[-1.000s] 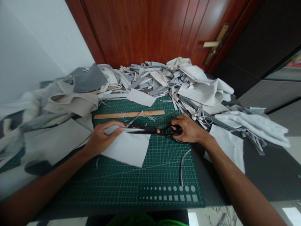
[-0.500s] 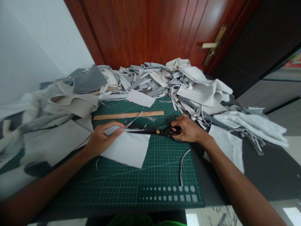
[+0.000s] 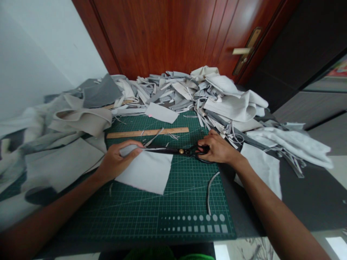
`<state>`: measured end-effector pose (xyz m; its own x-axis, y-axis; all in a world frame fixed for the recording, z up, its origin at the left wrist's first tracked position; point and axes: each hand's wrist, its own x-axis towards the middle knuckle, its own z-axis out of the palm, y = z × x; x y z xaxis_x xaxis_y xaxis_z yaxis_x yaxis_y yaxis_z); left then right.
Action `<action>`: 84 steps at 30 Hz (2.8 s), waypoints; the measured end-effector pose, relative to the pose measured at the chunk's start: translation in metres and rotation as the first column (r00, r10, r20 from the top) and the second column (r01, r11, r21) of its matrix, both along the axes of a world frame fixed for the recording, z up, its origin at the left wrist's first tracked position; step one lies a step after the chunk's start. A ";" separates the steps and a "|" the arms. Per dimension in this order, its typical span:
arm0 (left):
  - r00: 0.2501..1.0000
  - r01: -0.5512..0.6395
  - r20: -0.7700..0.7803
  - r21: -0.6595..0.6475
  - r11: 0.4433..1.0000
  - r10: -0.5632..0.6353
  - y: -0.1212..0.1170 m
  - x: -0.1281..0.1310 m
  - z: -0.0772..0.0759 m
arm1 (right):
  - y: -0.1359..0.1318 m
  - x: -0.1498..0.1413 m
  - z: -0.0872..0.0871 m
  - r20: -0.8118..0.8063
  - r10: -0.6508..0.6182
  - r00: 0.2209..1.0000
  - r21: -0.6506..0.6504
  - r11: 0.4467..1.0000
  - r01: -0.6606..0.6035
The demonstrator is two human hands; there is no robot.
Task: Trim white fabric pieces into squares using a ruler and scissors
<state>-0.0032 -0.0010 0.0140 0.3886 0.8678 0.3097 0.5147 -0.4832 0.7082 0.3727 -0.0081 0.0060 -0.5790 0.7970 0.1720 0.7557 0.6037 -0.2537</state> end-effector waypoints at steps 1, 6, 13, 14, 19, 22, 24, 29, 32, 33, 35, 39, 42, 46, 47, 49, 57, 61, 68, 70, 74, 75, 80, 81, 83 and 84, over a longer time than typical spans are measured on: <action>1.000 0.001 -0.004 -0.009 1.000 -0.001 0.000 0.000 0.001 | 0.000 0.000 0.000 0.004 -0.001 1.000 0.005 1.000 0.001; 1.000 0.000 0.003 -0.046 0.999 0.000 -0.002 0.001 0.004 | 0.000 -0.001 0.002 0.025 0.020 0.999 -0.011 1.000 -0.020; 1.000 -0.004 -0.009 -0.043 0.999 0.003 -0.003 0.002 0.004 | 0.000 -0.001 0.003 0.034 0.000 0.999 -0.022 1.000 0.001; 1.000 -0.005 -0.010 -0.043 0.999 0.004 -0.003 0.002 0.005 | 0.000 -0.001 0.003 0.038 -0.003 0.999 -0.020 1.000 0.004; 1.000 -0.004 -0.012 -0.056 0.998 0.003 -0.003 0.002 0.005 | 0.000 0.001 0.002 0.041 -0.013 0.999 -0.021 1.000 0.014; 1.000 -0.003 -0.006 -0.053 0.999 0.002 -0.002 0.002 0.004 | 0.001 0.003 0.002 0.021 -0.011 1.000 -0.032 0.999 0.012; 1.000 -0.002 -0.004 -0.054 0.999 0.002 -0.002 0.002 0.003 | 0.001 0.003 0.003 0.016 -0.006 1.000 -0.036 0.999 0.006; 0.999 -0.030 -0.014 -0.047 0.998 0.030 -0.002 0.000 0.002 | 0.002 0.003 0.001 0.008 -0.017 1.000 -0.023 1.000 0.017; 0.999 -0.026 -0.021 -0.062 0.998 0.024 -0.003 0.000 0.003 | 0.002 0.002 -0.002 -0.049 -0.084 0.995 0.003 0.996 0.084; 1.000 -0.019 -0.025 -0.067 0.998 0.018 -0.003 0.000 0.004 | 0.002 0.001 -0.003 -0.074 -0.109 0.991 0.001 0.994 0.110; 1.000 -0.011 -0.029 -0.080 0.997 0.009 -0.003 0.001 0.004 | 0.003 0.001 -0.005 -0.136 -0.161 0.978 -0.020 0.987 0.160; 1.000 0.011 -0.020 -0.095 0.995 -0.013 0.000 0.003 0.001 | 0.004 0.003 -0.005 -0.257 -0.210 0.943 -0.098 0.977 0.191; 0.999 -0.042 0.030 -0.078 0.996 0.044 0.002 0.003 -0.002 | 0.005 0.003 -0.005 -0.255 -0.192 0.948 -0.058 0.981 0.184; 0.987 0.041 0.161 -0.225 0.973 -0.005 0.004 -0.003 -0.002 | 0.006 -0.004 -0.008 -0.192 -0.198 0.961 0.082 0.973 0.216; 0.981 0.116 0.182 -0.272 0.955 -0.067 0.004 -0.005 -0.001 | 0.007 -0.007 -0.010 -0.185 -0.205 0.961 0.100 0.969 0.225; 0.955 0.275 0.216 -0.376 0.885 -0.205 0.005 -0.008 0.000 | 0.007 -0.011 -0.014 -0.190 -0.226 0.956 0.109 0.962 0.249; 0.979 0.184 0.137 -0.273 0.944 -0.151 0.018 -0.023 0.024 | 0.011 -0.018 -0.023 -0.288 -0.288 0.913 0.032 0.950 0.310; 0.956 -0.188 -0.216 0.071 0.979 0.200 0.007 -0.035 0.043 | 0.013 -0.016 -0.025 -0.309 -0.280 0.909 0.013 0.954 0.299; 0.708 -0.130 -0.685 0.111 0.985 0.171 -0.056 -0.027 0.004 | 0.012 -0.018 -0.026 -0.360 -0.263 0.895 0.025 0.956 0.291; 0.733 -0.094 -0.670 0.074 0.993 0.120 -0.058 -0.026 -0.002 | 0.012 -0.019 -0.025 -0.368 -0.266 0.891 0.018 0.956 0.293; 0.783 -0.119 -0.612 0.024 0.993 0.109 -0.049 -0.027 0.000 | 0.011 -0.020 -0.026 -0.350 -0.273 0.896 0.030 0.953 0.302; 0.775 -0.149 -0.615 0.046 0.988 0.145 -0.048 -0.027 0.002 | 0.011 -0.020 -0.026 -0.342 -0.270 0.900 0.041 0.953 0.301; 0.753 -0.184 -0.621 0.122 0.975 0.219 -0.053 -0.024 -0.001 | 0.011 -0.023 -0.026 -0.312 -0.252 0.916 0.079 0.954 0.289; 0.762 -0.186 -0.607 0.125 0.975 0.224 -0.053 -0.023 -0.003 | 0.011 -0.023 -0.026 -0.313 -0.254 0.915 0.074 0.954 0.290; 0.785 -0.184 -0.581 0.113 0.976 0.215 -0.051 -0.023 -0.007 | 0.011 -0.023 -0.027 -0.324 -0.261 0.909 0.057 0.954 0.294; 0.798 -0.181 -0.567 0.096 0.979 0.203 -0.049 -0.023 -0.009 | 0.011 -0.023 -0.027 -0.330 -0.264 0.906 0.051 0.954 0.296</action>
<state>-0.0263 -0.0504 0.0048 0.3315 0.9363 0.1160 0.9051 -0.3503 0.2410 0.3496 0.0027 -0.0207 -0.2366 0.8882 0.3939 0.7871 0.4129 -0.4581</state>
